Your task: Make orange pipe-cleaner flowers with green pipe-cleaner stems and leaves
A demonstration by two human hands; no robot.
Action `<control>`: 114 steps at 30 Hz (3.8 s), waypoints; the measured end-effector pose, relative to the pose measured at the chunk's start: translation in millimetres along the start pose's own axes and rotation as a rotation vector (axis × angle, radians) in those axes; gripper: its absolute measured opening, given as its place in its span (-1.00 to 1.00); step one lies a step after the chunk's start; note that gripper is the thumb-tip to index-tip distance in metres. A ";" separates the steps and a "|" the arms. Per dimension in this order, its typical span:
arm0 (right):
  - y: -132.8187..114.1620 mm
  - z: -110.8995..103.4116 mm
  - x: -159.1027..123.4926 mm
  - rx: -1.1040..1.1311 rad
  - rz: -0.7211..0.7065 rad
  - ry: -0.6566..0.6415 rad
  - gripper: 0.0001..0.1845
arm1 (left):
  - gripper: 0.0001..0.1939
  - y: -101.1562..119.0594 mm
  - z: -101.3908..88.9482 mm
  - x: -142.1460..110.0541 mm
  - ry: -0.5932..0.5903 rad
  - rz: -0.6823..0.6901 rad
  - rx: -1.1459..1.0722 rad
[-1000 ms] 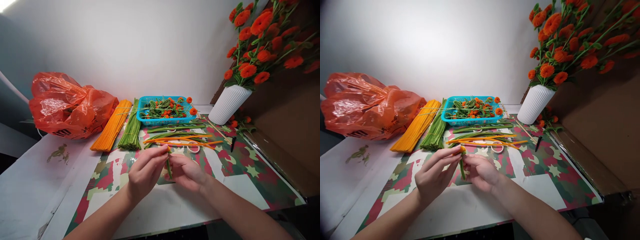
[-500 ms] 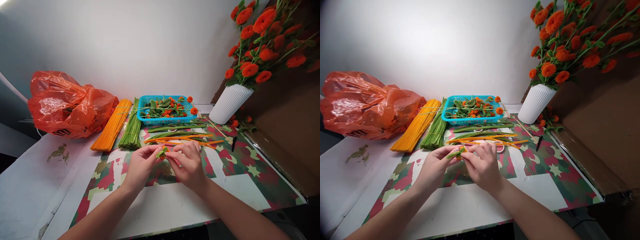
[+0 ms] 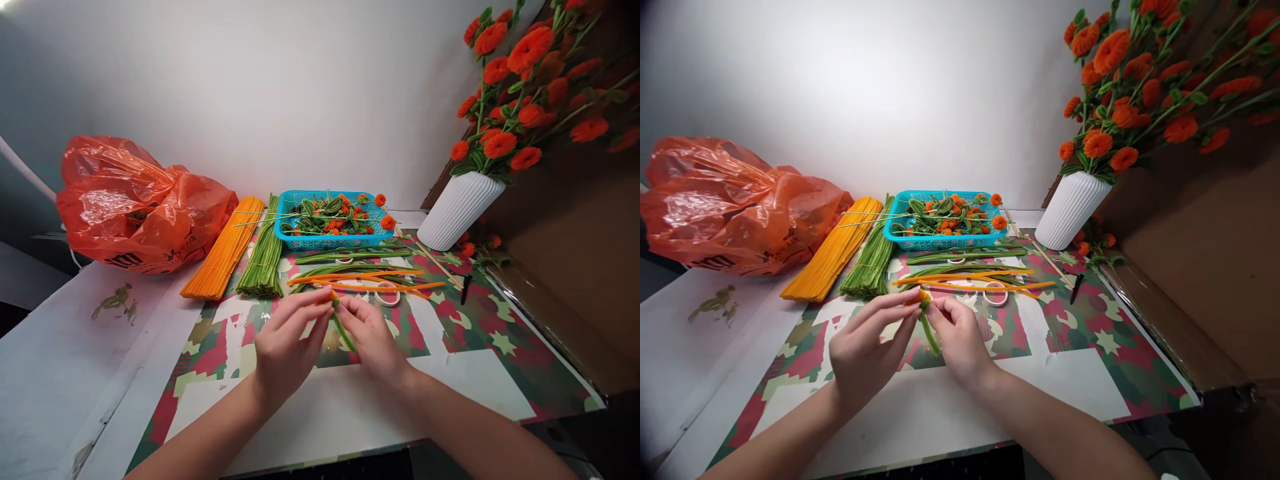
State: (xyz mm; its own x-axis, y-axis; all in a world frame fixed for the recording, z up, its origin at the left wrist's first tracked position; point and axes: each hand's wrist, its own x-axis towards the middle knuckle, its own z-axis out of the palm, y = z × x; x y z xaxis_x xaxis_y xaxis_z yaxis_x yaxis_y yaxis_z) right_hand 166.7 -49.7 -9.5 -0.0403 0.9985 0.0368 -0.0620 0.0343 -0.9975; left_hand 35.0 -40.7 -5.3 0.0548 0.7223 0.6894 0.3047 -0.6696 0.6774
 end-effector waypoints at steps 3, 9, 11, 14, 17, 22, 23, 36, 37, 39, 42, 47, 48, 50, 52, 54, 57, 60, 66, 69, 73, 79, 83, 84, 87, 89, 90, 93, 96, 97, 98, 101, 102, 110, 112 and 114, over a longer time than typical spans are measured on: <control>-0.3 -1.6 -0.4 0.289 0.257 -0.076 -0.70 | -0.78 -2.8 1.3 -0.8 -0.040 0.130 0.016; -2.7 -4.1 -0.3 0.386 0.286 0.125 -0.70 | -0.84 -6.6 7.1 3.9 -0.015 -0.464 -0.316; -0.4 -4.0 1.0 0.286 0.205 0.209 -0.71 | -0.86 -5.6 8.8 4.2 -0.014 -0.646 -0.393; 3.8 -3.7 2.9 0.079 0.037 0.283 -0.77 | -0.80 -2.5 10.3 4.5 -0.138 -0.797 -0.467; 6.6 -2.3 3.1 -0.116 -0.120 0.309 -0.82 | -0.80 -0.9 10.0 5.4 -0.218 -0.926 -0.581; 10.5 1.4 2.4 -0.294 -0.228 0.311 -0.85 | -0.78 -8.3 8.5 5.2 -0.181 -1.000 -0.638; 11.5 1.9 2.6 -0.302 -0.222 0.302 -0.85 | -0.79 -10.3 8.5 4.9 -0.152 -0.964 -0.600; 8.9 3.5 6.7 0.088 0.116 0.126 -0.77 | -0.87 -11.5 6.1 3.0 -0.162 -0.260 -0.040; 8.7 3.1 7.0 0.121 0.143 0.107 -0.77 | -0.88 -11.5 5.7 3.4 -0.168 -0.206 0.013; 8.9 0.8 7.8 0.123 0.168 0.080 -0.76 | -0.88 -11.2 4.8 4.9 -0.175 -0.145 0.086; 8.0 -5.6 8.3 -0.105 0.033 0.170 -0.81 | -0.87 -9.5 3.1 8.4 -0.193 -0.203 0.096; 0.0 -13.3 5.1 -0.658 -0.493 0.186 -0.67 | -0.89 -8.3 0.7 11.9 -0.206 -0.413 0.024; -1.4 -13.0 4.2 -0.723 -0.536 0.140 -0.63 | -0.89 -8.7 0.3 12.0 -0.205 -0.434 0.017; -2.5 -11.3 2.6 -0.794 -0.567 0.075 -0.61 | -0.89 -9.9 -0.6 12.0 -0.206 -0.453 0.008; -1.5 -9.4 2.2 -0.806 -0.572 0.046 -0.63 | -0.89 -10.8 -1.6 11.7 -0.215 -0.456 0.002; 0.8 -8.6 3.5 -0.788 -0.560 0.040 -0.72 | -0.89 -10.9 -2.5 11.3 -0.237 -0.457 0.010; 4.1 -11.3 8.0 -0.767 -0.577 0.032 -0.87 | -0.90 -9.0 -3.0 11.1 -0.263 -0.458 0.020; 3.8 -18.7 13.4 -0.744 -0.656 -0.007 -0.85 | -0.90 -7.1 -3.7 13.2 -0.287 -0.520 -0.041; -12.1 -37.6 18.9 -0.885 -0.855 -0.331 -0.72 | -0.86 -16.4 -13.2 21.7 -0.521 -0.993 -0.432; -19.5 -41.6 18.2 -0.859 -0.786 -0.370 -0.69 | -0.88 -19.8 -16.7 23.4 -0.621 -1.145 -0.607; -19.9 -37.6 14.3 -0.662 -0.545 -0.257 -0.86 | -0.85 -12.7 -12.8 21.0 -0.526 -0.939 -0.357; -5.7 -17.7 7.2 -0.444 -0.220 0.107 -0.78 | -0.89 -5.1 -8.2 12.0 -0.278 -0.405 0.087; -1.6 -14.8 6.9 -0.439 -0.312 0.067 -0.92 | -0.90 -6.1 -9.7 10.0 -0.272 -0.354 0.118; -2.2 -16.4 7.5 -0.461 -0.353 0.048 -0.90 | -0.90 -6.2 -10.2 10.6 -0.276 -0.386 0.087; -7.3 -24.9 10.1 -0.497 -0.451 -0.028 -0.85 | -0.86 -7.7 -11.9 14.1 -0.332 -0.565 -0.077; -11.8 -30.7 11.5 -0.508 -0.515 -0.096 -0.82 | -0.82 -10.4 -13.1 16.5 -0.411 -0.738 -0.234; -13.9 -32.9 12.0 -0.510 -0.545 -0.132 -0.80 | -0.82 -11.9 -13.6 17.5 -0.451 -0.824 -0.318; -17.4 -35.0 11.6 -0.487 -0.536 -0.154 -0.83 | -0.82 -13.8 -13.9 19.7 -0.511 -0.990 -0.507; -16.3 -29.9 8.6 -0.474 -0.401 0.010 -0.80 | -0.80 -10.0 -11.8 19.9 -0.434 -0.998 -0.518; -15.5 -27.2 7.1 -0.484 -0.372 0.072 -0.76 | -0.79 -8.0 -10.6 19.3 -0.398 -0.977 -0.497; -14.8 -24.0 5.4 -0.495 -0.357 0.120 -0.75 | -0.79 -6.1 -9.3 18.2 -0.359 -0.943 -0.463; -13.0 -13.8 0.2 -0.475 -0.333 0.219 -0.82 | -0.85 -2.7 -5.3 12.7 -0.233 -0.705 -0.252; -12.4 -10.5 -1.2 -0.440 -0.301 0.246 -0.85 | -0.87 -2.7 -4.3 10.3 -0.189 -0.581 -0.151; 2.6 2.6 1.1 0.131 0.106 0.199 -0.78 | -0.90 -12.1 -1.6 -3.6 -0.066 0.044 0.281; 4.7 2.2 2.2 0.191 0.127 0.209 -0.77 | -0.91 -12.1 -1.3 -2.9 -0.079 0.037 0.282; 4.0 -0.4 3.1 0.131 0.093 0.216 -0.81 | -0.92 -10.4 -1.3 0.1 -0.110 -0.042 0.241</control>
State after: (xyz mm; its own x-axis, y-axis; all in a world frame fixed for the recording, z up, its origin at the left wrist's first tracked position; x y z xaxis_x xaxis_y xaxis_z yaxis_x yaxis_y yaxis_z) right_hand 166.7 -46.4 -13.4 0.1609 0.9836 -0.0821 -0.1973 -0.0495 -0.9791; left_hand 30.6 -33.9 -12.0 0.1357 0.7721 0.6208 0.5260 -0.5872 0.6153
